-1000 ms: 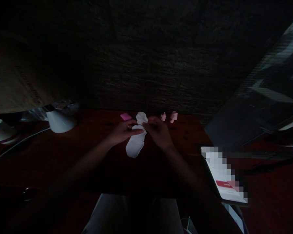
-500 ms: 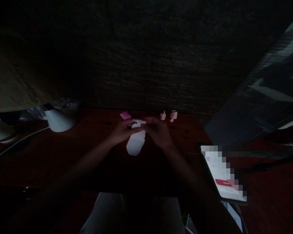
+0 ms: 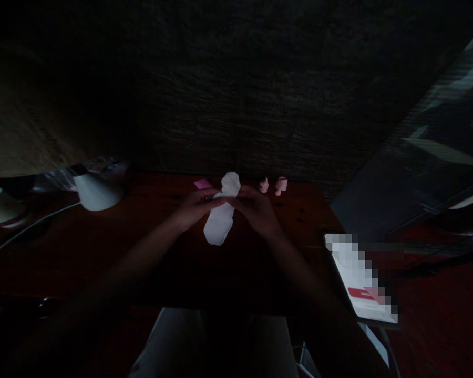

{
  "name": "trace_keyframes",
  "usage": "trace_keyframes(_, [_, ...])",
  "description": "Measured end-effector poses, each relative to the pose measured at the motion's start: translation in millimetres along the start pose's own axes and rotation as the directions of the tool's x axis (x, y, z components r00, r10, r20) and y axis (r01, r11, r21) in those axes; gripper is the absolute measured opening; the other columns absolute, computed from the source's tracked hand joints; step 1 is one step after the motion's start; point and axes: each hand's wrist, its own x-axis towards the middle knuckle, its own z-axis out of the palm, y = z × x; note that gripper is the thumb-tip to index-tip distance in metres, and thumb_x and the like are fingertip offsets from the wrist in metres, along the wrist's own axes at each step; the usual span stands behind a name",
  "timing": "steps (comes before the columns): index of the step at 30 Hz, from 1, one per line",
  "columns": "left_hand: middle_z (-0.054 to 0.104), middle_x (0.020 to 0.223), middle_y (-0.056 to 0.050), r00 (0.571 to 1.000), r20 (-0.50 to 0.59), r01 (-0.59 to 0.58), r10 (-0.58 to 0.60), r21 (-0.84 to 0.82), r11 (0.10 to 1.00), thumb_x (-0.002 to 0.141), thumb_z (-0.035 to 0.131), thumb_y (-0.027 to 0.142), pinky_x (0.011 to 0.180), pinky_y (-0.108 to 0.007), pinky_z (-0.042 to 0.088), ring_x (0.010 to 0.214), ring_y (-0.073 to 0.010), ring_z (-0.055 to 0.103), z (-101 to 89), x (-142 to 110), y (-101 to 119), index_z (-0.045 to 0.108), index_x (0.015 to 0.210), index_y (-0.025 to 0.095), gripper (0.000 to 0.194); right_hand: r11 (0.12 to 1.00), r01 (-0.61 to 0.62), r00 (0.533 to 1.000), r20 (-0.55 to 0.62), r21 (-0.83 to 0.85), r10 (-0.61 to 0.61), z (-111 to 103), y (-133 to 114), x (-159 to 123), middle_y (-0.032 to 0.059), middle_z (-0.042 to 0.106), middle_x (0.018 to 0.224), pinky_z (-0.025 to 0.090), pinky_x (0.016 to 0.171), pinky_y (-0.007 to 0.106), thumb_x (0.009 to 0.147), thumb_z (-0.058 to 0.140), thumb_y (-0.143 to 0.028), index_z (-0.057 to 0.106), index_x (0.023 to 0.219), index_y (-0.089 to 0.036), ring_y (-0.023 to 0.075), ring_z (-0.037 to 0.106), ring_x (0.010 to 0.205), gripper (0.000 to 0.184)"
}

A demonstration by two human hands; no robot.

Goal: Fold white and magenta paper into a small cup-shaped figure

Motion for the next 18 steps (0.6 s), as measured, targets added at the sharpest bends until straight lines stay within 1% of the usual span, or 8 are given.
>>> trace_keyframes(3, [0.075,0.095,-0.006,1.000,-0.009,0.003,-0.003,-0.012,1.000,0.077,0.078,0.036,0.075,-0.029,0.051,0.082,-0.0162,0.067,-0.1,0.1,-0.8,0.074,0.101,0.015,0.032,0.999,-0.034,0.999,-0.011,0.001,0.034,-0.6,0.9,0.3,0.0043,0.079,0.100,0.055,0.091,0.041,0.072,0.081,-0.044,0.076,0.094,-0.024,0.0225,0.072,0.096,0.030])
trace_keyframes(7, [0.073,0.088,-0.003,0.999,-0.005,-0.047,0.048,0.035,0.998,0.076,0.078,0.034,0.073,-0.028,0.050,0.078,-0.0151,0.065,-0.4,0.9,-3.6,0.073,0.091,0.015,0.024,0.998,-0.047,0.998,-0.042,-0.040,0.045,-1.2,-0.4,-0.6,0.0040,0.079,0.094,0.056,0.087,0.040,0.071,0.081,-0.041,0.077,0.086,-0.023,0.0222,0.071,0.091,0.024])
trace_keyframes(10, [0.073,0.086,-0.003,1.000,-0.012,-0.024,0.025,0.039,0.999,0.076,0.079,0.035,0.072,-0.029,0.050,0.078,-0.0157,0.065,-0.6,0.3,-2.6,0.072,0.088,0.016,0.024,0.996,-0.049,0.998,-0.039,-0.071,0.047,-1.9,-4.0,-1.9,0.0033,0.078,0.090,0.056,0.086,0.039,0.073,0.080,-0.037,0.076,0.083,-0.023,0.0225,0.071,0.092,0.018])
trace_keyframes(13, [0.073,0.086,-0.003,1.000,0.003,-0.005,0.005,0.033,0.999,0.077,0.077,0.040,0.070,-0.028,0.051,0.077,-0.0155,0.065,0.0,-1.0,2.3,0.072,0.089,0.016,0.027,0.994,-0.069,0.998,-0.021,-0.081,0.067,-2.2,-5.4,-2.0,0.0029,0.077,0.087,0.055,0.085,0.038,0.075,0.078,-0.035,0.075,0.078,-0.022,0.0223,0.071,0.092,0.014])
trace_keyframes(15, [0.071,0.083,-0.003,0.999,0.022,-0.044,0.043,0.021,0.999,0.077,0.078,0.042,0.068,-0.026,0.050,0.076,-0.0145,0.064,0.8,-1.2,5.1,0.071,0.086,0.016,0.028,0.995,-0.084,0.996,-0.011,-0.055,0.083,-1.8,-3.8,-1.2,0.0031,0.077,0.088,0.055,0.085,0.038,0.074,0.079,-0.036,0.075,0.080,-0.021,0.0218,0.071,0.090,0.017])
trace_keyframes(18, [0.068,0.076,0.000,0.994,0.011,-0.109,0.109,0.002,0.994,0.075,0.079,0.043,0.065,-0.024,0.048,0.070,-0.0123,0.061,2.3,-0.3,5.4,0.069,0.077,0.016,0.029,0.995,-0.097,0.995,-0.025,-0.004,0.097,-0.3,-1.2,-0.1,0.0040,0.078,0.091,0.055,0.085,0.038,0.069,0.083,-0.038,0.074,0.094,-0.021,0.0214,0.071,0.089,0.031])
